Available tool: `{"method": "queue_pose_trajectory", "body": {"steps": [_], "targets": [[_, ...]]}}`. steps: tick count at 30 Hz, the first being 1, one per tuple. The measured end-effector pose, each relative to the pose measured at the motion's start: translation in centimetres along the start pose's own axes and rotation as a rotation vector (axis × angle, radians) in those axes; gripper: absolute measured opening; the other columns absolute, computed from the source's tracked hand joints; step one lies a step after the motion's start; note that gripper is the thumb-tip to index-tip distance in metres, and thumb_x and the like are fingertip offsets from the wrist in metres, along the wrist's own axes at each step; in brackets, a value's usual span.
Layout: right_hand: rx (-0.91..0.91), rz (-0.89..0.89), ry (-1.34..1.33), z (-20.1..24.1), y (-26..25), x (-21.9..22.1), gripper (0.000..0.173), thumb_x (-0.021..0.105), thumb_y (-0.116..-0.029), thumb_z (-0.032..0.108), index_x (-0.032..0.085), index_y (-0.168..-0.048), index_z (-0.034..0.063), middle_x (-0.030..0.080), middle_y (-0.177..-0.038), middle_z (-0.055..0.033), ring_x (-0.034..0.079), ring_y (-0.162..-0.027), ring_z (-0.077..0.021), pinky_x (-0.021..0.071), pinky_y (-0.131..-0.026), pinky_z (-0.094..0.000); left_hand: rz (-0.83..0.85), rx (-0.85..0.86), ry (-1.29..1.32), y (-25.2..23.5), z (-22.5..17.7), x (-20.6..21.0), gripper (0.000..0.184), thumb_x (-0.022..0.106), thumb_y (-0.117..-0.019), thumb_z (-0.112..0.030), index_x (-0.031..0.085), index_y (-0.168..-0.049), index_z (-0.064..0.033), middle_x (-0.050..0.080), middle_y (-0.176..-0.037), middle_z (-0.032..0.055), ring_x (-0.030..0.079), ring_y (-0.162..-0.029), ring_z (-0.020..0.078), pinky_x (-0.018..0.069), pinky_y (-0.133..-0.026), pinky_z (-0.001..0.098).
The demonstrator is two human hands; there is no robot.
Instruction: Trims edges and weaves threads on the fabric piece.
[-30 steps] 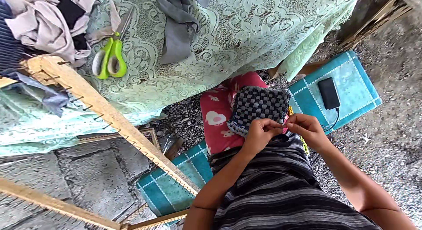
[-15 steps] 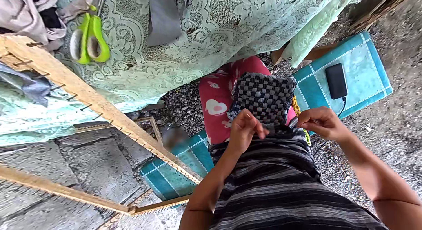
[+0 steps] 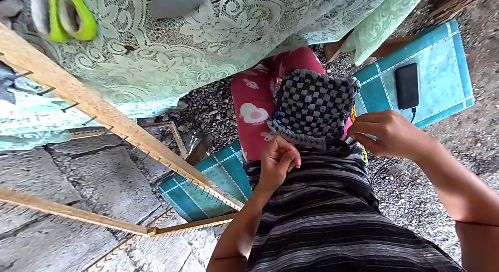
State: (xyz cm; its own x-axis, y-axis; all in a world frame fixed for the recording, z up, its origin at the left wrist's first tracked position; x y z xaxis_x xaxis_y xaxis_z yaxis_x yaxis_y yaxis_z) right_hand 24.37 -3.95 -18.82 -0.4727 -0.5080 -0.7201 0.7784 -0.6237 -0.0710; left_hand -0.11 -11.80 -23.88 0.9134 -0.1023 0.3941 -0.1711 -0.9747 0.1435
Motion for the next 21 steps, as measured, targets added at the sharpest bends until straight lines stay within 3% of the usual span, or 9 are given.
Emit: {"method": "queue_pose_trajectory", "body": {"steps": [4, 7, 10, 12, 21], "targets": [[-0.016, 0.004, -0.030, 0.0, -0.3, 0.4, 0.018, 0.057, -0.0930, 0.012, 0.073, -0.091, 0.0040, 0.069, -0.085, -0.0079, 0.068, -0.082, -0.0203, 0.0574, -0.074, -0.0346, -0.027, 0.000, -0.036, 0.8, -0.4, -0.7, 0.004, 0.063, -0.1024, -0.024, 0.062, -0.100, -0.0212, 0.067, -0.075, -0.0063, 0.061, -0.061, 0.0005, 0.0514, -0.059, 0.0152], [-0.062, -0.039, -0.015, 0.1, -0.3, 1.0, 0.015, 0.060, -0.0902, 0.010, 0.073, -0.088, 0.0032, 0.069, -0.083, -0.0089, 0.069, -0.082, -0.0214, 0.0578, -0.073, -0.0339, -0.051, 0.008, -0.046, 1.4, -0.9, -1.1, 0.004, 0.063, -0.1026, -0.024, 0.061, -0.100, -0.0210, 0.067, -0.075, -0.0057, 0.062, -0.062, 0.0015, 0.0526, -0.060, 0.0163], [-0.122, -0.136, 0.010, 0.1, 0.1, 1.6, 0.012, 0.062, -0.0915, 0.005, 0.072, -0.086, 0.0000, 0.071, -0.080, -0.0114, 0.073, -0.088, -0.0251, 0.0585, -0.091, -0.0397, -0.064, 0.019, -0.056, 1.9, -1.1, -1.5, 0.005, 0.063, -0.1024, -0.026, 0.062, -0.100, -0.0214, 0.068, -0.075, -0.0062, 0.064, -0.064, 0.0016, 0.0537, -0.062, 0.0165], [-0.165, -0.214, 0.004, 0.0, 0.7, 2.1, 0.011, 0.062, -0.0928, 0.003, 0.071, -0.088, -0.0024, 0.068, -0.075, -0.0117, 0.071, -0.084, -0.0253, 0.0569, -0.095, -0.0426, -0.076, 0.024, -0.059, 2.1, -1.2, -1.7, 0.005, 0.062, -0.1025, -0.026, 0.062, -0.100, -0.0217, 0.068, -0.076, -0.0064, 0.063, -0.064, 0.0015, 0.0539, -0.062, 0.0167], [-0.210, -0.344, 0.070, -0.2, 1.6, 3.4, 0.015, 0.059, -0.0933, 0.004, 0.074, -0.094, 0.0005, 0.063, -0.066, -0.0078, 0.067, -0.071, -0.0223, 0.0578, -0.087, -0.0413, -0.095, 0.029, -0.049, 2.5, -1.3, -1.7, 0.004, 0.062, -0.1028, -0.025, 0.062, -0.101, -0.0218, 0.068, -0.076, -0.0064, 0.063, -0.063, 0.0016, 0.0538, -0.062, 0.0168]]}}
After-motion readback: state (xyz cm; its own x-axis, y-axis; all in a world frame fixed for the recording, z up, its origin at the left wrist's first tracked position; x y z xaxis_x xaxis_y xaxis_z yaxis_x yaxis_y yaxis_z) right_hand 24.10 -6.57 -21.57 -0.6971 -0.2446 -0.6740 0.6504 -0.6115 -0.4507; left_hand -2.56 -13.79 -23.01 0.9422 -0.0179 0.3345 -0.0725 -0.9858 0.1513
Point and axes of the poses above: each hand's wrist, its own y-axis away from the middle knuckle, its own x-axis out of the palm, z = x × y, the point moved 5 cm from there along -y, towards the middle knuckle
